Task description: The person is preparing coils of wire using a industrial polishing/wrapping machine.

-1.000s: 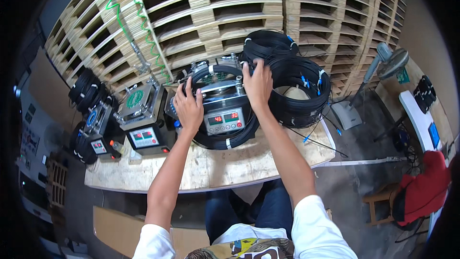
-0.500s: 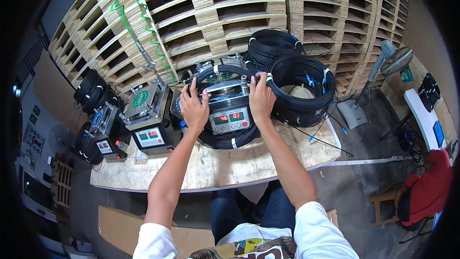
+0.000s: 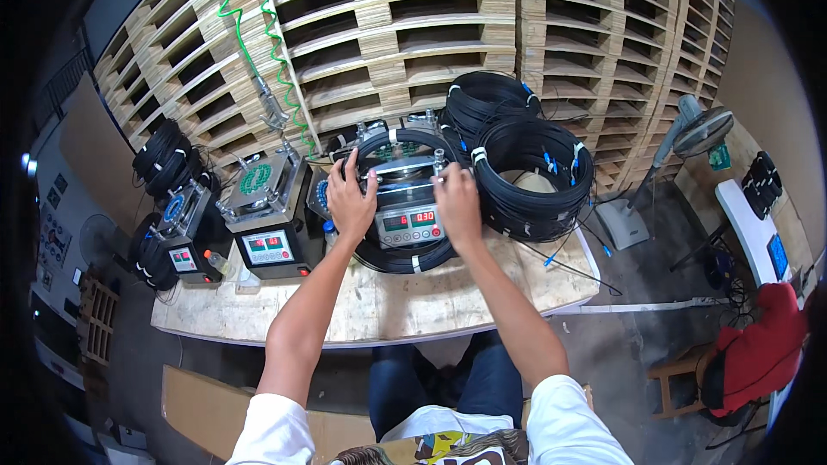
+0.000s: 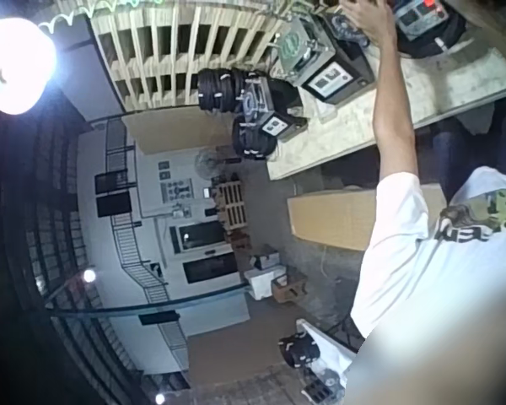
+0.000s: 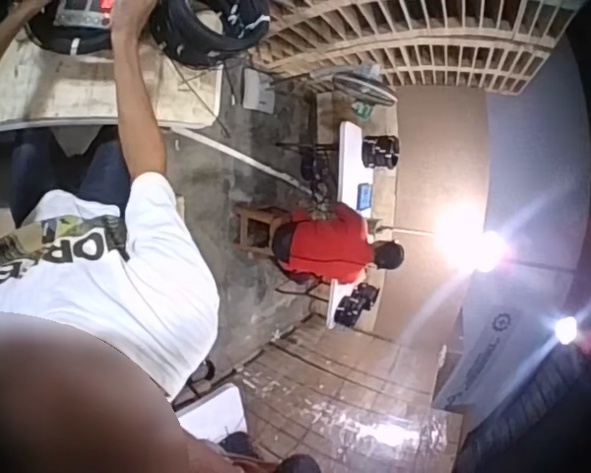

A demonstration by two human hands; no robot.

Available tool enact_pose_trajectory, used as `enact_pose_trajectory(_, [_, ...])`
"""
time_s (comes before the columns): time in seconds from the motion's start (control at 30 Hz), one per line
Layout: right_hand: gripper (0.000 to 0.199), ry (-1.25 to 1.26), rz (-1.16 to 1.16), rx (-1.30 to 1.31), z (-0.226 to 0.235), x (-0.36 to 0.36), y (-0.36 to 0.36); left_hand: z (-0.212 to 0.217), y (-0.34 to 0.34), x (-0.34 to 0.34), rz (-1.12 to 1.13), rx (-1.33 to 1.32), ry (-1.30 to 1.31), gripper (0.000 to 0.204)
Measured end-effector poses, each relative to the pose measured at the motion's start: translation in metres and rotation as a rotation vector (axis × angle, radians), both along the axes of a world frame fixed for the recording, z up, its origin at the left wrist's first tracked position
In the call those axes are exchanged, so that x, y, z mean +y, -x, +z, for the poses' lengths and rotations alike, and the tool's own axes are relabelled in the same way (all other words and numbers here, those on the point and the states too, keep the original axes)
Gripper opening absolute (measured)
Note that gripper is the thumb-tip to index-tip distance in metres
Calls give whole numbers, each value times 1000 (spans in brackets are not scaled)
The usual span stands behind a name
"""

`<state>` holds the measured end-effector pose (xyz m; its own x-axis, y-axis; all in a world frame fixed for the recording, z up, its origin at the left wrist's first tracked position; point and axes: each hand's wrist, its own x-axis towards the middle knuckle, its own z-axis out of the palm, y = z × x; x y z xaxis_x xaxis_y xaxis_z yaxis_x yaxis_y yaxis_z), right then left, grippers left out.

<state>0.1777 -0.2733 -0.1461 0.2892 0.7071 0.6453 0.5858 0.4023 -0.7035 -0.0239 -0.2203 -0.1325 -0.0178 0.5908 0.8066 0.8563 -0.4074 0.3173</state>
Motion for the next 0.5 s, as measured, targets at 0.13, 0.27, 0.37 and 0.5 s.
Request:
enact_pose_trajectory(0.13, [14,-61,25,-178,4,8,25,0,-1,-3,-29,-33,6,54])
enact_pose_trajectory(0.27, [11,16,36,-202,12,26,20,-1,-9,0,-67,-62,8,54])
enact_pose_trajectory(0.37, [22,262,324,-180,37,38,7,-2,2,-3,-48,-61,19,55])
enact_pose_trajectory(0.5, [31,195,406,-104,110,80,-10,3,10,-2,-29,-58,19,54])
